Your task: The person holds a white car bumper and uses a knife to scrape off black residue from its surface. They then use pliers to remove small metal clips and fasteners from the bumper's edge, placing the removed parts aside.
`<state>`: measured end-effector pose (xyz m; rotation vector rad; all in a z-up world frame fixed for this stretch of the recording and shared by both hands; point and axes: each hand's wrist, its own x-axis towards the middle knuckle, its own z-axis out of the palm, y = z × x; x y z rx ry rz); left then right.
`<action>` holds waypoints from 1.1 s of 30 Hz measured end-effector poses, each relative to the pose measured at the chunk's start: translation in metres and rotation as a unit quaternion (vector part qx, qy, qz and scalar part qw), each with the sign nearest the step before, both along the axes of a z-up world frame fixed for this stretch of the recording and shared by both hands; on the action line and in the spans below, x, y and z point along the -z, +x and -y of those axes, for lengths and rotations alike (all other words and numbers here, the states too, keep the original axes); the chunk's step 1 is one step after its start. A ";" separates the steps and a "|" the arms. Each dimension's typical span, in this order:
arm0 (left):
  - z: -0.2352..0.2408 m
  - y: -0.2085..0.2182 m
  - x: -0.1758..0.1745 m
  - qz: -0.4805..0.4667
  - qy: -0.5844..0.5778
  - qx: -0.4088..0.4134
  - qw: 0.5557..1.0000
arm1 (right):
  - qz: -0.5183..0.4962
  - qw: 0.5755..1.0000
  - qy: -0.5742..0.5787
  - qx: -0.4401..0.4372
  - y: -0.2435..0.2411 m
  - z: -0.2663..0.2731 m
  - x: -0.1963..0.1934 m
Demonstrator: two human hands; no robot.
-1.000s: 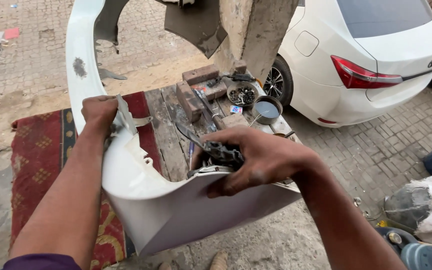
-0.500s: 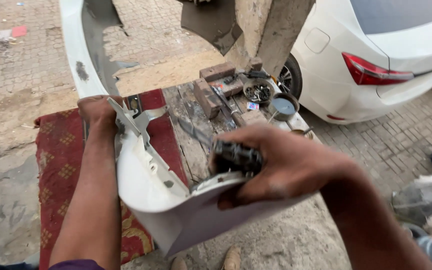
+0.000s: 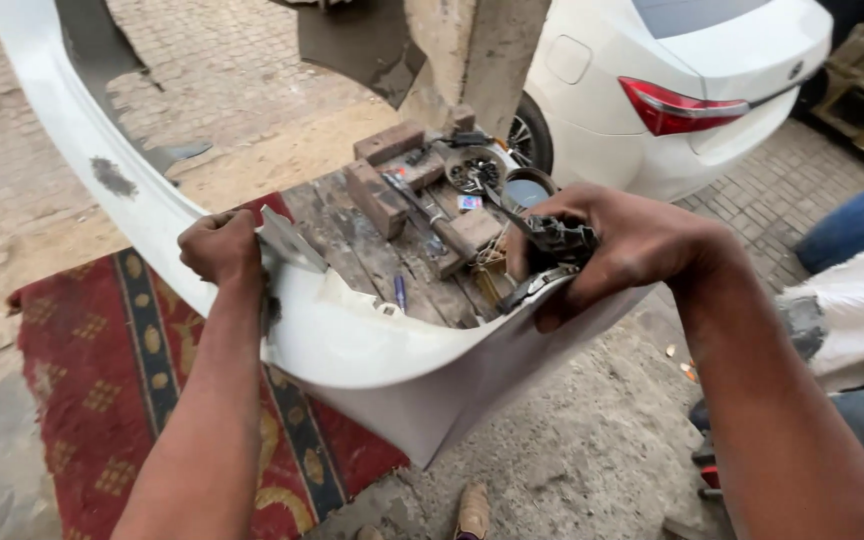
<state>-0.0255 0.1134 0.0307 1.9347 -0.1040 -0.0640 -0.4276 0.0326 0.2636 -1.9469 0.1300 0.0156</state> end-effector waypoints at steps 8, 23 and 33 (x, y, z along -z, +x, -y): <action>0.001 -0.011 0.011 0.035 0.064 0.105 0.992 | -0.083 0.991 -0.078 0.067 -0.018 -0.004 0.009; 0.002 -0.008 -0.029 0.060 0.136 0.235 0.960 | -0.139 0.983 0.001 0.117 -0.016 0.000 0.013; -0.045 -0.193 -0.178 -0.128 -0.052 0.773 0.619 | -0.115 0.977 -0.012 0.177 -0.004 -0.012 0.012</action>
